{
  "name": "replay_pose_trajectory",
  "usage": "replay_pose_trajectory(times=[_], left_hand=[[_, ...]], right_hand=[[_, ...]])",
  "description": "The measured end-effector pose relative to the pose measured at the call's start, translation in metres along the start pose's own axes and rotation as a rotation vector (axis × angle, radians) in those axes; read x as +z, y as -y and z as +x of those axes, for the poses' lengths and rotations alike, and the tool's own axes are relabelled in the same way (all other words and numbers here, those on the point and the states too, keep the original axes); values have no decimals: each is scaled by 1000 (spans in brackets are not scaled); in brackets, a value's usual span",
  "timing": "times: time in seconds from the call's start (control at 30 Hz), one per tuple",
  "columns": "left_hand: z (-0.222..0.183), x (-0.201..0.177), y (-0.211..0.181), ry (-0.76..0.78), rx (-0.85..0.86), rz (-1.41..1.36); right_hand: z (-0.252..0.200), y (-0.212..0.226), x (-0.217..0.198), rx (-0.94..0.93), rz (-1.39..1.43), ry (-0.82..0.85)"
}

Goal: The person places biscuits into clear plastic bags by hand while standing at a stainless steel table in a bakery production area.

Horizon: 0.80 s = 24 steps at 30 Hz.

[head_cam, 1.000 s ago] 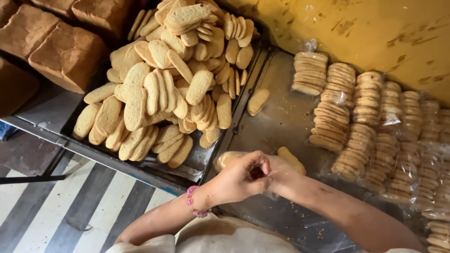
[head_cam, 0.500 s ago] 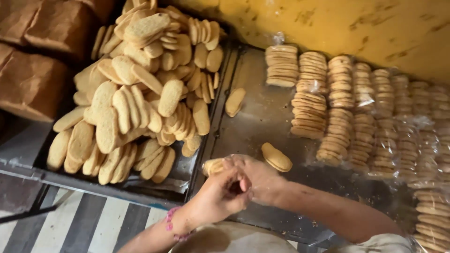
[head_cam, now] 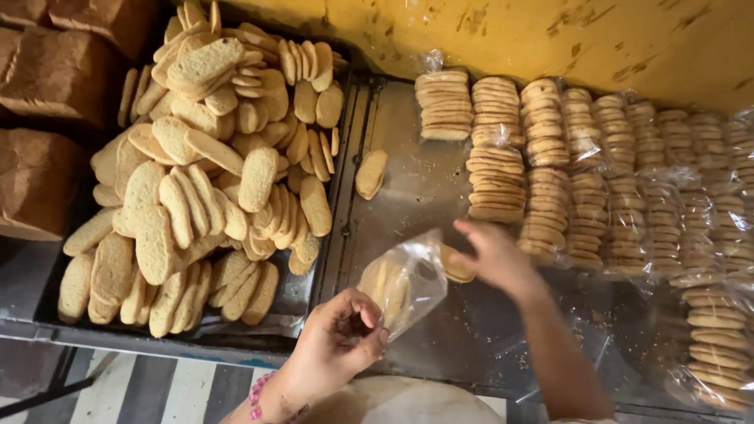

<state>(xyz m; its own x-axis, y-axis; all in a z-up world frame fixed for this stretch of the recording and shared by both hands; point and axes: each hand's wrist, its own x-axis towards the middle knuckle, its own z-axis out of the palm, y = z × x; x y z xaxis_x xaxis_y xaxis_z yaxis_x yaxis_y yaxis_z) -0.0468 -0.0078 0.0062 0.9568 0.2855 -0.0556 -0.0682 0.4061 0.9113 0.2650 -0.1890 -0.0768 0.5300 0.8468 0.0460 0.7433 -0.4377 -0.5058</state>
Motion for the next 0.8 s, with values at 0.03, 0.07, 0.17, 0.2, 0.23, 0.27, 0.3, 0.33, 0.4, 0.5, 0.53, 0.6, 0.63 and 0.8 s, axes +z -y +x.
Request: replay_pose_trajectory(times=[0.03,0.07,0.17,0.2,0.23,0.27,0.3,0.33,0.4,0.5,0.53,0.6,0.63,0.8], left_hand=[[3,-1,-1,1,-9,11],[3,-2,-1,5,0,15],[-3,-4,2,-8,1,113],[-2,-5,3,0,8,109],[-5,-5,4,13,3,102],[-7,-5,5,23,-12,101],[-6,-5,5,7,19,192],[-5,-4,4,-8,51,282],[-6,-11,11,20,37,247],[-7,-20,30,56,69,242],[-7,-24,37,59,121,280],[-7,-26,50,53,84,251],[-8,-28,55,7,53,227],[-10,-57,96,-32,332,325]], right_hand=[[1,-34,39,-46,-174,83],[-1,-35,54,-50,-178,74],[-11,-32,93,49,-183,80],[-8,-29,97,78,-187,52],[-12,-24,104,121,-187,28],[-15,-26,104,138,-182,30],[-16,-28,102,154,-163,28],[-16,-31,99,170,-145,25],[-13,-31,84,219,93,0],[-18,6,28,183,778,-65],[-21,24,5,72,1227,-105],[-30,75,-36,-62,1379,-134],[-33,100,-56,-222,1531,-122],[-46,168,-83,-625,1028,-110]])
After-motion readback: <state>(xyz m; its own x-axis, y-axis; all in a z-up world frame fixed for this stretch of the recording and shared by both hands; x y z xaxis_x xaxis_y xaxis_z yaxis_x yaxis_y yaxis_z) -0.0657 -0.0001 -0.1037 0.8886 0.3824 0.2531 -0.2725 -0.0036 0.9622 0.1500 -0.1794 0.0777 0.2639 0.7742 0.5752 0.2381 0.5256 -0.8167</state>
